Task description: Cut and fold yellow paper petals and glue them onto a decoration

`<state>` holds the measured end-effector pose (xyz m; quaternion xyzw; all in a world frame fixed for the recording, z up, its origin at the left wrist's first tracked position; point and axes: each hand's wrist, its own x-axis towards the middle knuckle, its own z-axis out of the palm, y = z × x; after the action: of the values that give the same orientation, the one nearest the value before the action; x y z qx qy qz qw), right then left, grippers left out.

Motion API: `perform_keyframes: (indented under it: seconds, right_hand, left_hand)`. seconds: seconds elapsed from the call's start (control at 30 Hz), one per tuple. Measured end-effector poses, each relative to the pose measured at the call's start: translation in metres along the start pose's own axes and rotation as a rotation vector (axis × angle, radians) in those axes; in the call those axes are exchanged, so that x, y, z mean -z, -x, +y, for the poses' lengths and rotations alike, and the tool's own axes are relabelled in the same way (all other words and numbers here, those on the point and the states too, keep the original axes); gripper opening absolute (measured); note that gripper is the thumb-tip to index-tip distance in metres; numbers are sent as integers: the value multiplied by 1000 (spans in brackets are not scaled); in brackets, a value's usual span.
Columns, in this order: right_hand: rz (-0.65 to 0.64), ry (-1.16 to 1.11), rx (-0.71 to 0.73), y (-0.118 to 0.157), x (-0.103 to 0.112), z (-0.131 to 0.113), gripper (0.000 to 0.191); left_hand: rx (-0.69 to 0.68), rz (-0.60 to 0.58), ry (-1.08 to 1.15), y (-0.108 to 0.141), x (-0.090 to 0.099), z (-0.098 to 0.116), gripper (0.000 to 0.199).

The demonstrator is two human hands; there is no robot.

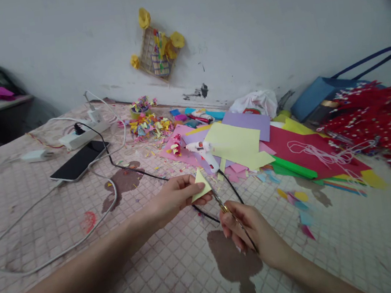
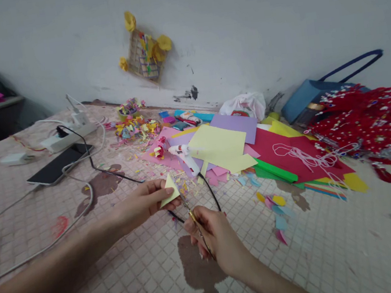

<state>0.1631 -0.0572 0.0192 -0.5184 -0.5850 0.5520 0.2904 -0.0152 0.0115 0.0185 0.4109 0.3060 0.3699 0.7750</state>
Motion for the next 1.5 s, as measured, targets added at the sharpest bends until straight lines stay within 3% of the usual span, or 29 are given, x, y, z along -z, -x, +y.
perform_keyframes:
  seconds: [1.5]
  right_hand:
    - [52,-92,-77,-3,-2,0,41]
  left_hand:
    - [27,-69,-37,3,-6,-2,24]
